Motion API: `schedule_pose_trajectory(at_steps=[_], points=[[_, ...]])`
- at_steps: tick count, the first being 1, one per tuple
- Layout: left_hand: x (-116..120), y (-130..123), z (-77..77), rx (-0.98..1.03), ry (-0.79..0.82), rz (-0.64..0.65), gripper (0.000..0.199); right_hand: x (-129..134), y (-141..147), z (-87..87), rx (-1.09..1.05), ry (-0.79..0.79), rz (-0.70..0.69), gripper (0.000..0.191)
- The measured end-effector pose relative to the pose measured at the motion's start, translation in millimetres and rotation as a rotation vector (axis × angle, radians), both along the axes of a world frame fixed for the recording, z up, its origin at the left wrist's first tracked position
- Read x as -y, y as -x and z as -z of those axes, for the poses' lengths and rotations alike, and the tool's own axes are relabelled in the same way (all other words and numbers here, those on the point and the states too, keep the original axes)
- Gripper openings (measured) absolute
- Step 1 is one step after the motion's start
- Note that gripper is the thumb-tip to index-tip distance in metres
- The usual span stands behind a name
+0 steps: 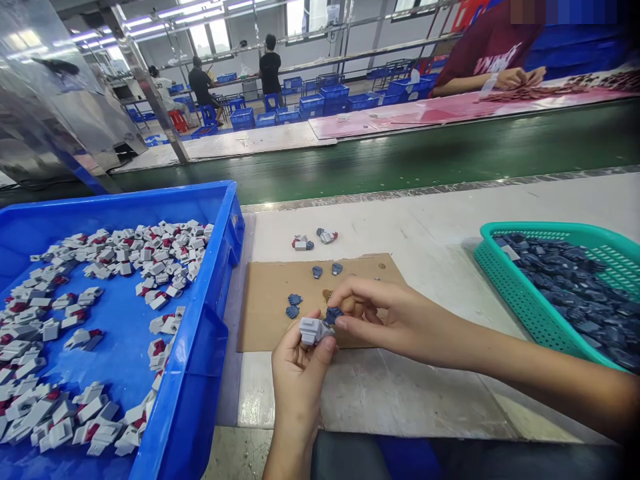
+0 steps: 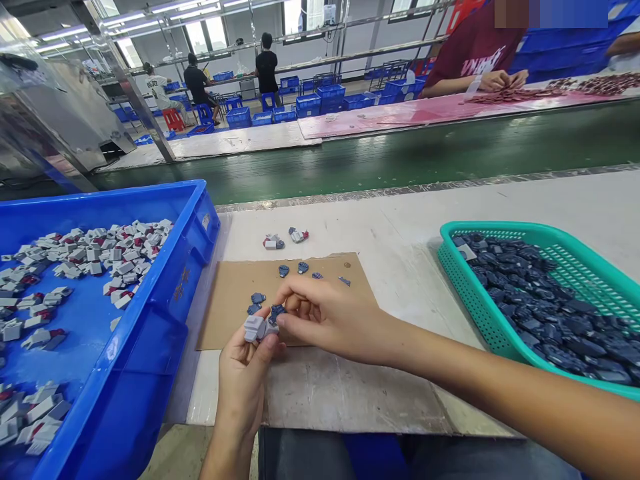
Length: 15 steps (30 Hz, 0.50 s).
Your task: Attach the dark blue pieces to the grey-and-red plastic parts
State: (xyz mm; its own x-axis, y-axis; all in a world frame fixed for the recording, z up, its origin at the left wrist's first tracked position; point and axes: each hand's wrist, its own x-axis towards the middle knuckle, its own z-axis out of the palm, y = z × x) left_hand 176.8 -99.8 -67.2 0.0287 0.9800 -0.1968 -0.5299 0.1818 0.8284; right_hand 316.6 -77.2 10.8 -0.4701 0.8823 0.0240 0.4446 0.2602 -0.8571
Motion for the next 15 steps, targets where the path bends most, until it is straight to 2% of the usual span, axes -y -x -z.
schedule_pose_trajectory(at_steps=[6,12,15], points=[[0,1,1.0,-0.016,0.004,-0.001,0.034,0,1,1.8,0.083,-0.039,-0.010,0.013],[-1,1,0.5,-0.039,-0.048,0.022,0.032,-3,-1,-8.4,0.179,-0.113,-0.082,0.013],[0,2,-1.7,0.019,-0.025,0.031,0.032,-4,1,-9.1,0.209,-0.152,-0.091,0.014]])
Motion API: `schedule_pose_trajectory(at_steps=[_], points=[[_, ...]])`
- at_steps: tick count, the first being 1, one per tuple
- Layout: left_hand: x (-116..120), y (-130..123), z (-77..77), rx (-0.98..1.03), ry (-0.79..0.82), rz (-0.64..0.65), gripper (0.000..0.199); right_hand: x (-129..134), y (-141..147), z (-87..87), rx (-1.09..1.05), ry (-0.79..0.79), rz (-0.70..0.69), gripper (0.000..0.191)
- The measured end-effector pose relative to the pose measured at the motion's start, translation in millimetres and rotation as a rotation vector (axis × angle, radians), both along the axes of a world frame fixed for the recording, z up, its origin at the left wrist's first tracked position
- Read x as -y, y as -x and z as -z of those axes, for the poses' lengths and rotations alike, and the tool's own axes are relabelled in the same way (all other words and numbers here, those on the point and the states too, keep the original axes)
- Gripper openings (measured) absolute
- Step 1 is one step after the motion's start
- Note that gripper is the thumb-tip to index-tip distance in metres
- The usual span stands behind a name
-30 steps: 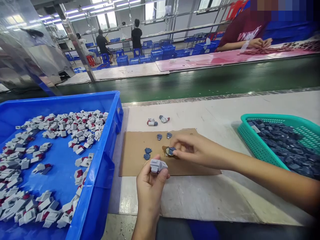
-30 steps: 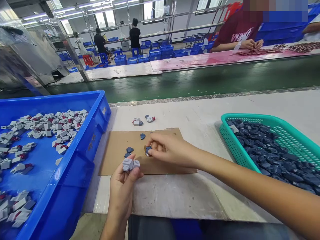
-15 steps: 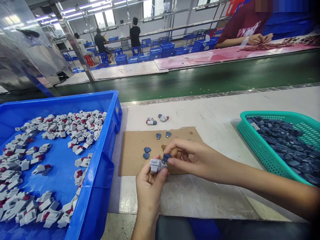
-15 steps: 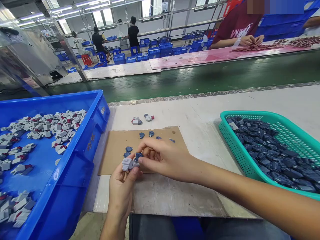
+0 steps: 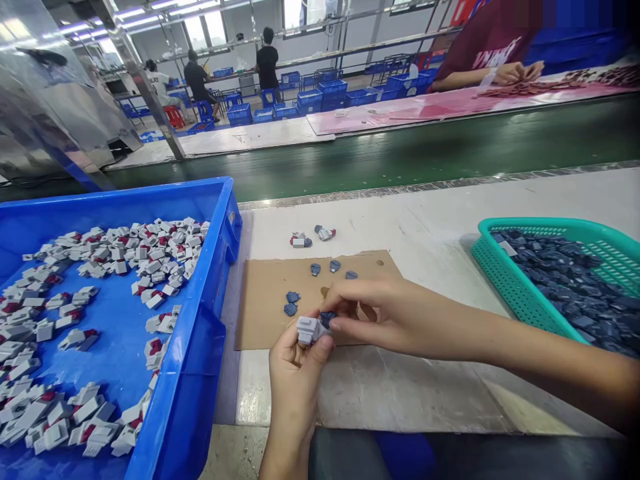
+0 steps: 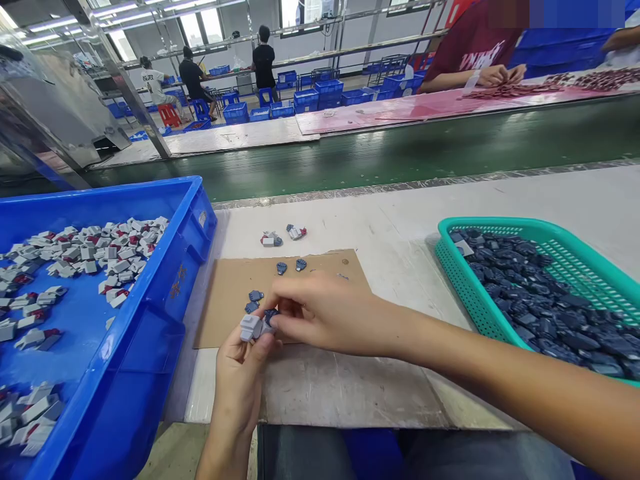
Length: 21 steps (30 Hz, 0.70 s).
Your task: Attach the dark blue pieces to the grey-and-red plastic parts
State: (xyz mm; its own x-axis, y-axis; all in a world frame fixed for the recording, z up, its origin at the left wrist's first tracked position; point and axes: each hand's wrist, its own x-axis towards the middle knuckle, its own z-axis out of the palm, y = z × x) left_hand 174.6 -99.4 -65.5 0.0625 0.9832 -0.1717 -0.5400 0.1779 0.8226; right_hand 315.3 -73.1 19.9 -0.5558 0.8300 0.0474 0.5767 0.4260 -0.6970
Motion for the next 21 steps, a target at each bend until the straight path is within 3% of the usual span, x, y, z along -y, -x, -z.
schedule_pose_trajectory(at_steps=[6,10,13,17,21], points=[[-2,2,-3.0,0.021,-0.006,0.033,0.028,3,4,12.3,-0.081,-0.119,0.077,0.012],[-2,0,-5.0,0.043,-0.006,0.022,0.027,3,2,12.3,-0.056,-0.115,0.063,0.013],[-1,2,-4.4,0.084,0.033,0.016,0.027,5,2,16.1,-0.014,-0.196,0.021,0.028],[-2,8,1.1,0.150,0.111,0.002,0.026,4,9,30.5,0.112,-0.473,-0.001,0.069],[-4,10,2.8,0.201,0.060,0.063,0.030,-3,20,39.3,0.229,-0.602,-0.014,0.062]])
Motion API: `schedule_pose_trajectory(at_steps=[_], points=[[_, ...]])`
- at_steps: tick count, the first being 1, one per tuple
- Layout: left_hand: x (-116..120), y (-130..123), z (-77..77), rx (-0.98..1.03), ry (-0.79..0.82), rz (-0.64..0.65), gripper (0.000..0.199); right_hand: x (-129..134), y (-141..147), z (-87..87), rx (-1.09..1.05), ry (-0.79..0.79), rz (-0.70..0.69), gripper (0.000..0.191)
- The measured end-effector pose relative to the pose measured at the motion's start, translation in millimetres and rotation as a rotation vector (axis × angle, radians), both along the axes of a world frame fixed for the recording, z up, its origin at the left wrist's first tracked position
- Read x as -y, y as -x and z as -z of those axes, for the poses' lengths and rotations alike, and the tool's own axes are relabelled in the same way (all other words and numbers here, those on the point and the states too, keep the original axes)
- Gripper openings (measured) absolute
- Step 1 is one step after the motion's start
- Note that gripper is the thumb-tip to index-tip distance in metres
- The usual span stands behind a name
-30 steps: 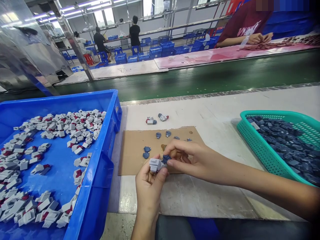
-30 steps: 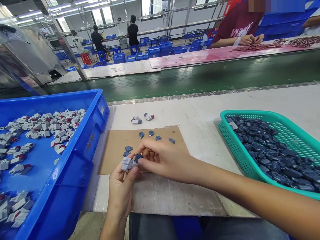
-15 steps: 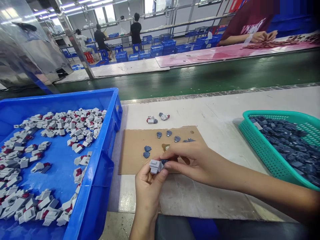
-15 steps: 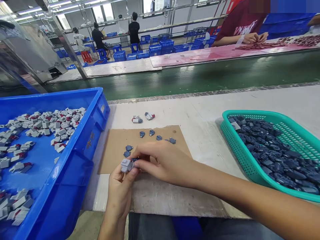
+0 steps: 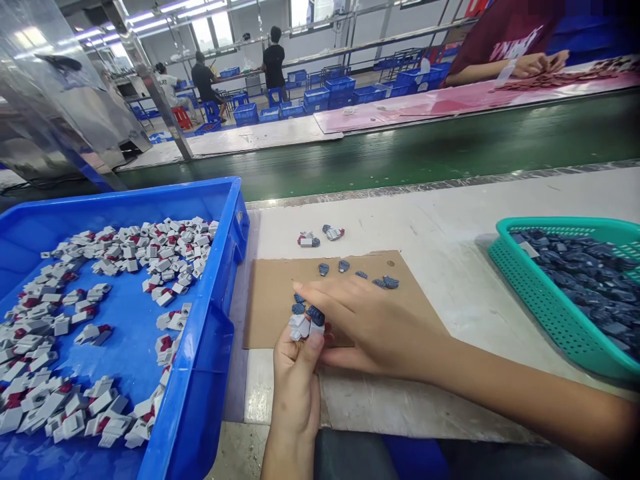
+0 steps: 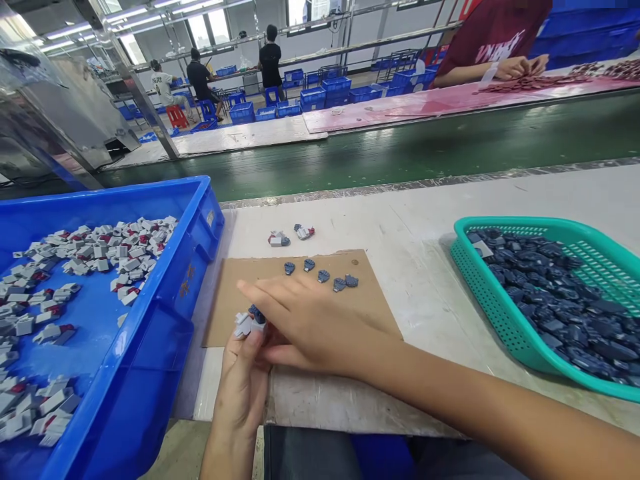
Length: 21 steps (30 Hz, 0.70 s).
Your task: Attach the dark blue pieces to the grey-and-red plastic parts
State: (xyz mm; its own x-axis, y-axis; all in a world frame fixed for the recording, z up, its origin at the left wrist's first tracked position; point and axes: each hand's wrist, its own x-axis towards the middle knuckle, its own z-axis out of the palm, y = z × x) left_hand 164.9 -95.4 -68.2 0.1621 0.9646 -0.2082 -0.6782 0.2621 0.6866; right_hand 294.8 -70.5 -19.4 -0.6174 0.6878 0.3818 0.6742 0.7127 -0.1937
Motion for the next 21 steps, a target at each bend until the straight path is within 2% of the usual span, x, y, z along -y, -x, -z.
schedule_pose_trajectory(at_steps=[6,14,21], points=[[0,0,-4.7,0.074,0.016,-0.032,0.027,-9,13,6.9,-0.070,-0.143,0.005,0.044],[-2,4,-2.3,0.095,-0.052,0.008,0.021,-10,15,30.0,-0.238,-0.188,-0.015,0.040],[0,2,-4.3,0.100,0.002,-0.028,0.021,-11,18,30.3,-0.221,-0.158,0.011,0.037]])
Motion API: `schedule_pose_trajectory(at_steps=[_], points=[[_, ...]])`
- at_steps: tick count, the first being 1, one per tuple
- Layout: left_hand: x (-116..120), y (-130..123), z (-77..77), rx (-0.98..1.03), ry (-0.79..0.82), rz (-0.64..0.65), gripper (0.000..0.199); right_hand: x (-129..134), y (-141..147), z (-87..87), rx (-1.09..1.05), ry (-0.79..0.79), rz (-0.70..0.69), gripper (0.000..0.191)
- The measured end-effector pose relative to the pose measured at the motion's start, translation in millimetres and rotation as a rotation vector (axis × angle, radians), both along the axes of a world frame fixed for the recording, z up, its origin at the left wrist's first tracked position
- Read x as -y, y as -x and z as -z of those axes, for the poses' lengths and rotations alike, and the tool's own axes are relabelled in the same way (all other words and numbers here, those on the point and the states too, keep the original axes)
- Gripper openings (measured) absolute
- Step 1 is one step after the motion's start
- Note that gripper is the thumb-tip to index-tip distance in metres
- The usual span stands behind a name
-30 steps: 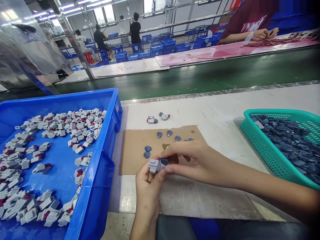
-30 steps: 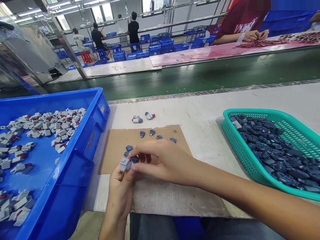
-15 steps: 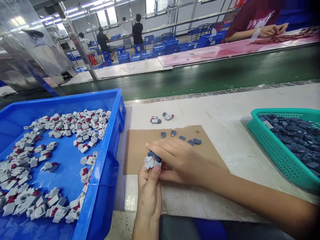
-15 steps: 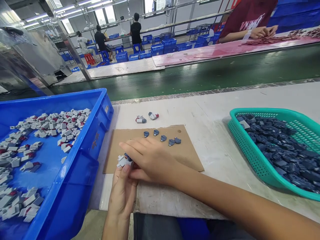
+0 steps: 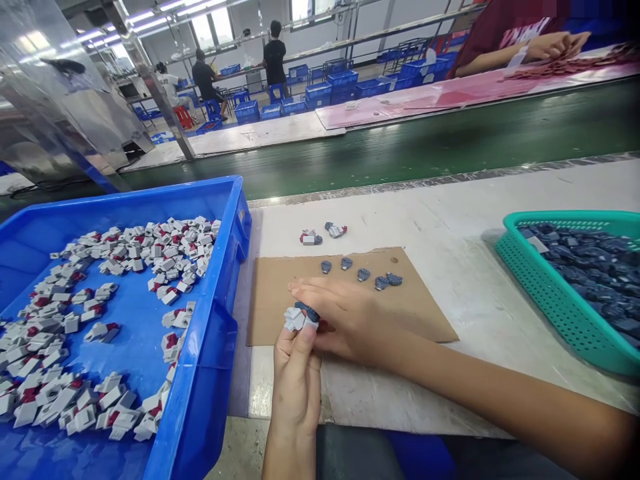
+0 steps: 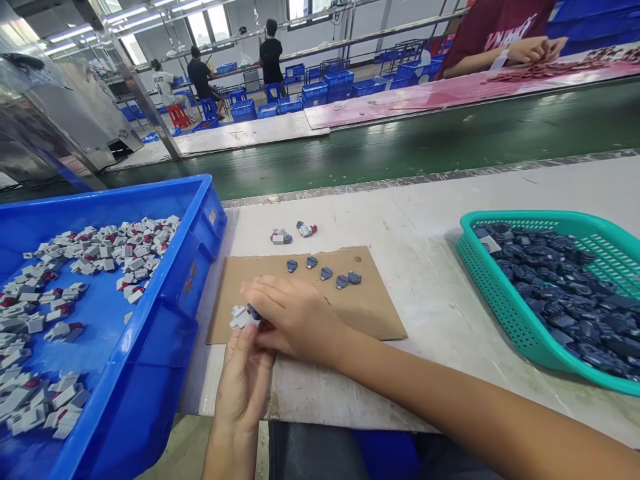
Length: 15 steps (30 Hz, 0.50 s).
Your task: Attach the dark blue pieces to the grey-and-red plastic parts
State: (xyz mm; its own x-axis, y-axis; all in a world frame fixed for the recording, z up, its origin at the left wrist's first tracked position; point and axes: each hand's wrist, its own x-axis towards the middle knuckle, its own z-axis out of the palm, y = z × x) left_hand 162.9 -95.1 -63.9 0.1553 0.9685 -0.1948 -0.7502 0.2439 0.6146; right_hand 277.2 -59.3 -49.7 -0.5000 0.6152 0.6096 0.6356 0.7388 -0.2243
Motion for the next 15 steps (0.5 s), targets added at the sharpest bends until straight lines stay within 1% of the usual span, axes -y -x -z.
schedule_pose_trajectory(at_steps=[2,4,6,7,9,10,12,15], points=[[0,-1,-0.7,-0.014,0.007,0.005,0.022,1,2,-1.0,-0.022,0.039,-0.006,0.040],[0,-1,-2.1,-0.042,-0.004,0.035,0.025,2,4,-1.6,-0.065,0.105,0.025,0.050],[0,-3,-3.5,-0.073,-0.030,0.071,0.029,2,4,-2.5,-0.108,0.139,0.057,0.057],[0,-3,-3.7,-0.087,-0.042,0.084,0.031,2,3,-3.0,-0.122,0.138,0.058,0.057],[1,-5,-2.5,-0.124,-0.068,0.096,0.033,2,2,-4.5,-0.137,0.097,0.033,0.052],[2,-5,-1.0,-0.141,-0.083,0.086,0.032,1,0,-5.3,-0.140,0.066,0.012,0.049],[5,-6,3.3,-0.163,-0.110,0.027,0.034,0,-2,-6.9,-0.167,-0.001,-0.013,0.045],[8,-4,8.7,-0.195,-0.162,-0.123,0.043,-1,-6,-8.9,-0.265,-0.073,0.014,0.036]])
